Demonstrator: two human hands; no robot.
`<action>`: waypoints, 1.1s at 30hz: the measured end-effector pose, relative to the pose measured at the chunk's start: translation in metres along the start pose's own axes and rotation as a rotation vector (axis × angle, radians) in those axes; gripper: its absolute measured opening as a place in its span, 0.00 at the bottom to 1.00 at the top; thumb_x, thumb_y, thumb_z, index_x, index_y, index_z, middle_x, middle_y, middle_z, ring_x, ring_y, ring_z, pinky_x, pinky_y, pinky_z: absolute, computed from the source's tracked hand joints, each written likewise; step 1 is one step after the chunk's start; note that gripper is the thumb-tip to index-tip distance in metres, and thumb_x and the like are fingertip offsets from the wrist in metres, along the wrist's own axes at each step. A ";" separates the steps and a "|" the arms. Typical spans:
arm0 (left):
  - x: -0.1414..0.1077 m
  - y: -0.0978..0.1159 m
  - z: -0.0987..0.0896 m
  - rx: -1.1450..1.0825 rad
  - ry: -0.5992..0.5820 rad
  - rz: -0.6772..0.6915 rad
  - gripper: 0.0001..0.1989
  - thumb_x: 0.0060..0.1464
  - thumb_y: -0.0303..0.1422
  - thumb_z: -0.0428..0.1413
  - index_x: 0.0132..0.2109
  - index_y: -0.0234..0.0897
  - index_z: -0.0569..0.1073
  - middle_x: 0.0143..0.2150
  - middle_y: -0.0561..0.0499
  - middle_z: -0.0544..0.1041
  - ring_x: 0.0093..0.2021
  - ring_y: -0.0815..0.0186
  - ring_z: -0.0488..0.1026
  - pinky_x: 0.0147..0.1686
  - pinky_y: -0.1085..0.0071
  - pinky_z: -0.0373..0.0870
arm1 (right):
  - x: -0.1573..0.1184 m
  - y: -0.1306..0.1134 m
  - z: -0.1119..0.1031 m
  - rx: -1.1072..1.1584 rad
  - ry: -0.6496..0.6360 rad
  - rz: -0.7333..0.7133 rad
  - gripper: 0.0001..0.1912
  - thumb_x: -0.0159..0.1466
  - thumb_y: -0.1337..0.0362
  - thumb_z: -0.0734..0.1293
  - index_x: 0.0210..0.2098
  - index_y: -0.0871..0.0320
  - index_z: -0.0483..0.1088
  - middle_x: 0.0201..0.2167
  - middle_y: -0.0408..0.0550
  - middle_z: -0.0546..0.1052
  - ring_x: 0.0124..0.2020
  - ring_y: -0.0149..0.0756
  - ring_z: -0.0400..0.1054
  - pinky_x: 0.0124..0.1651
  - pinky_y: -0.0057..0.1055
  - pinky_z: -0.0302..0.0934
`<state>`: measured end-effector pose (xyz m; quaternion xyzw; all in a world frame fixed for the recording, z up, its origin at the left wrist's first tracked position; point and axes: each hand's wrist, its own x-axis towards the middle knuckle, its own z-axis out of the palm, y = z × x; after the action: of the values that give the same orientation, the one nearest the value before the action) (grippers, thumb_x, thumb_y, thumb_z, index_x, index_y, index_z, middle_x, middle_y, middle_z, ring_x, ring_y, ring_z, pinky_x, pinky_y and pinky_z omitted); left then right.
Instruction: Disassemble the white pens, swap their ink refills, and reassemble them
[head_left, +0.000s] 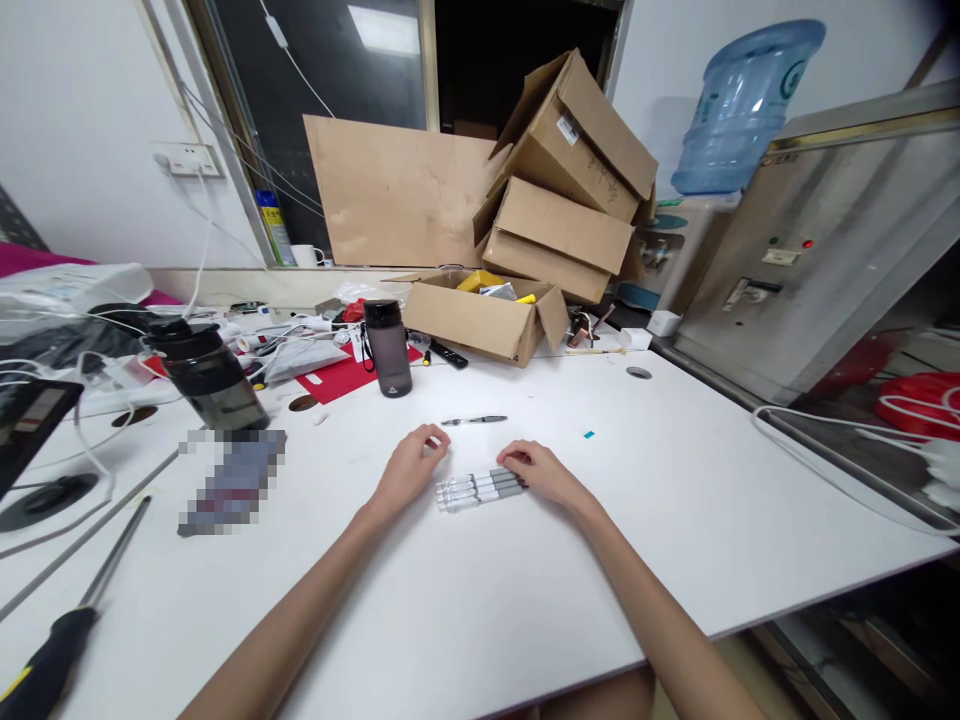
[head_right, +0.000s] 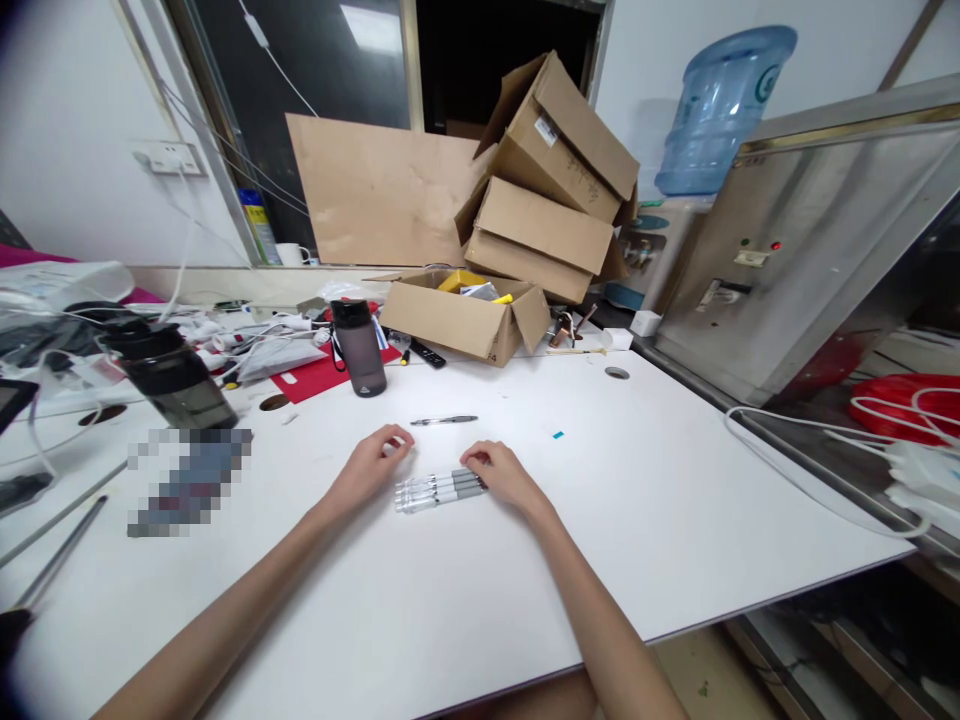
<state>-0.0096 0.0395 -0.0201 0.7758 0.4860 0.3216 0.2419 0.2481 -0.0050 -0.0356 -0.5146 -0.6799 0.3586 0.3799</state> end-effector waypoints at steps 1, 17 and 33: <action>0.007 0.002 0.004 0.099 0.039 0.041 0.08 0.63 0.34 0.51 0.43 0.41 0.75 0.45 0.49 0.78 0.47 0.57 0.74 0.47 0.63 0.69 | 0.000 0.000 0.000 0.017 -0.001 0.014 0.11 0.64 0.62 0.63 0.35 0.57 0.77 0.34 0.46 0.79 0.32 0.35 0.69 0.36 0.31 0.60; 0.027 0.002 0.025 0.286 0.095 0.066 0.09 0.68 0.35 0.50 0.44 0.42 0.74 0.46 0.47 0.77 0.48 0.54 0.69 0.49 0.58 0.63 | 0.004 0.005 0.005 -0.120 0.298 -0.049 0.13 0.67 0.59 0.61 0.47 0.55 0.74 0.46 0.51 0.74 0.46 0.43 0.67 0.51 0.39 0.62; -0.022 0.031 0.003 0.051 0.001 0.307 0.09 0.72 0.38 0.46 0.46 0.42 0.70 0.47 0.49 0.73 0.49 0.59 0.67 0.52 0.62 0.65 | -0.005 -0.029 0.009 -0.270 0.136 -0.252 0.12 0.74 0.61 0.57 0.37 0.53 0.69 0.36 0.46 0.74 0.41 0.40 0.66 0.47 0.35 0.57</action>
<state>0.0039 0.0063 -0.0072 0.8466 0.3700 0.3428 0.1701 0.2290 -0.0171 -0.0150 -0.4946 -0.7536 0.1782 0.3946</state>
